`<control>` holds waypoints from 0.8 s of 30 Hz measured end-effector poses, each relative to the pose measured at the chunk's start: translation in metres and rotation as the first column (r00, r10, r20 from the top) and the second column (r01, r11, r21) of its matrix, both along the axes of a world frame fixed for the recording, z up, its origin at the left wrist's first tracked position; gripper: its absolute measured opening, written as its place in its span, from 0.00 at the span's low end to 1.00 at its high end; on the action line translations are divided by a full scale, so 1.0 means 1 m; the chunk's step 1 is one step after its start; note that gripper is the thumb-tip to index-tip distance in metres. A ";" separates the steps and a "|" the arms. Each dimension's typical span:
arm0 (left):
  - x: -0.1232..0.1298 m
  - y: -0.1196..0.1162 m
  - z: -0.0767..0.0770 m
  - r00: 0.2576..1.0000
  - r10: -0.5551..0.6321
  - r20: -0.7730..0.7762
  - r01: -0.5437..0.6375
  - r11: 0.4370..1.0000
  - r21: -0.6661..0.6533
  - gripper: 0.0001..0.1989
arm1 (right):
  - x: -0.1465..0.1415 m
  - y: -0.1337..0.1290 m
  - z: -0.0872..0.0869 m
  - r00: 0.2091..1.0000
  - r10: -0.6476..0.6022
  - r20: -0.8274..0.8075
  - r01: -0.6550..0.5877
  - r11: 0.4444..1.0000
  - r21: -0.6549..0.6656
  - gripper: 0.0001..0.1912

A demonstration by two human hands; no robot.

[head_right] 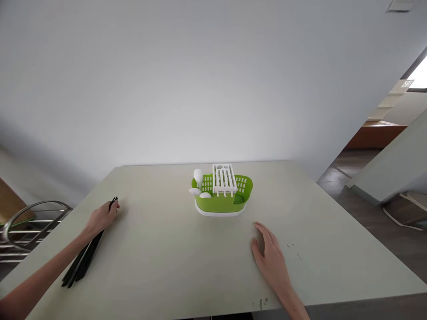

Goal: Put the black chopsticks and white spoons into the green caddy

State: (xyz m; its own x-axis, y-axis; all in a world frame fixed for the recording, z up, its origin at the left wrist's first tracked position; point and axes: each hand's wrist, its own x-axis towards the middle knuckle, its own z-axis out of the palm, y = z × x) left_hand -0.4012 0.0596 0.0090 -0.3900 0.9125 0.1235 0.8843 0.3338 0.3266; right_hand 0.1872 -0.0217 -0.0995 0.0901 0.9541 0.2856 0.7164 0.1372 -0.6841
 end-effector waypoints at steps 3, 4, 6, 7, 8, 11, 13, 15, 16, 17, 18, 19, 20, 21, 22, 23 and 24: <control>-0.006 0.001 -0.015 0.990 -0.069 -0.121 0.074 0.997 0.036 0.24 | 0.000 0.000 0.000 1.000 0.000 0.009 0.000 1.000 0.005 0.23; -0.007 0.000 -0.021 0.985 -0.083 -0.154 0.095 0.993 0.072 0.24 | 0.000 0.000 0.000 1.000 0.000 0.014 0.000 1.000 0.012 0.23; -0.009 -0.001 -0.032 0.979 -0.093 -0.181 0.117 0.985 0.128 0.26 | 0.000 -0.001 0.000 1.000 0.006 0.024 -0.006 1.000 0.021 0.22; -0.010 -0.003 -0.037 0.980 -0.091 -0.178 0.117 0.982 0.145 0.28 | 0.001 -0.001 0.000 1.000 0.011 0.029 -0.011 1.000 0.021 0.22; -0.009 -0.004 -0.042 0.982 -0.086 -0.171 0.113 0.982 0.154 0.31 | 0.002 -0.001 0.000 0.999 0.017 0.034 -0.017 1.000 0.019 0.22; -0.007 -0.007 -0.052 0.983 -0.075 -0.168 0.095 0.989 0.117 0.36 | 0.007 0.004 0.002 0.998 0.048 0.051 -0.048 0.999 -0.002 0.23; -0.005 -0.007 -0.056 0.980 -0.072 -0.183 0.085 0.994 0.063 0.36 | 0.008 0.011 0.008 0.996 0.064 0.056 -0.064 0.998 0.011 0.23; -0.005 -0.006 -0.057 0.977 -0.073 -0.200 0.079 0.997 0.026 0.37 | 0.004 0.021 0.022 0.997 0.051 0.055 -0.056 0.994 0.090 0.25; -0.005 -0.006 -0.056 0.975 -0.074 -0.208 0.079 0.997 0.016 0.37 | 0.000 0.027 0.031 0.998 0.035 0.057 -0.044 0.988 0.148 0.26; -0.006 -0.006 -0.056 0.973 -0.080 -0.216 0.084 0.996 0.010 0.37 | -0.005 0.033 0.041 0.998 0.016 0.063 -0.029 0.979 0.203 0.27; -0.007 -0.006 -0.055 0.970 -0.091 -0.224 0.095 0.996 0.004 0.37 | -0.010 0.039 0.051 0.997 0.004 0.080 -0.023 0.970 0.244 0.27; -0.008 -0.007 -0.053 0.967 -0.104 -0.231 0.107 0.994 -0.001 0.37 | -0.016 0.044 0.060 0.995 -0.002 0.098 -0.024 0.963 0.267 0.28; -0.009 -0.008 -0.052 0.964 -0.119 -0.238 0.121 0.993 -0.005 0.36 | -0.022 0.050 0.067 0.993 0.001 0.121 -0.035 0.960 0.278 0.29; -0.009 -0.009 -0.050 0.960 -0.127 -0.249 0.131 0.991 0.000 0.36 | -0.027 0.056 0.071 0.989 0.012 0.148 -0.055 0.955 0.293 0.30; -0.008 -0.010 -0.048 0.955 -0.126 -0.267 0.136 0.991 0.018 0.36 | -0.032 0.062 0.073 0.984 0.025 0.177 -0.080 0.947 0.312 0.32; -0.005 -0.012 -0.045 0.949 -0.119 -0.293 0.139 0.989 0.051 0.36 | -0.036 0.067 0.072 0.978 0.040 0.207 -0.107 0.940 0.325 0.32; -0.002 -0.014 -0.042 0.940 -0.107 -0.323 0.146 0.984 0.099 0.37 | -0.038 0.072 0.069 0.971 0.057 0.234 -0.136 0.933 0.334 0.32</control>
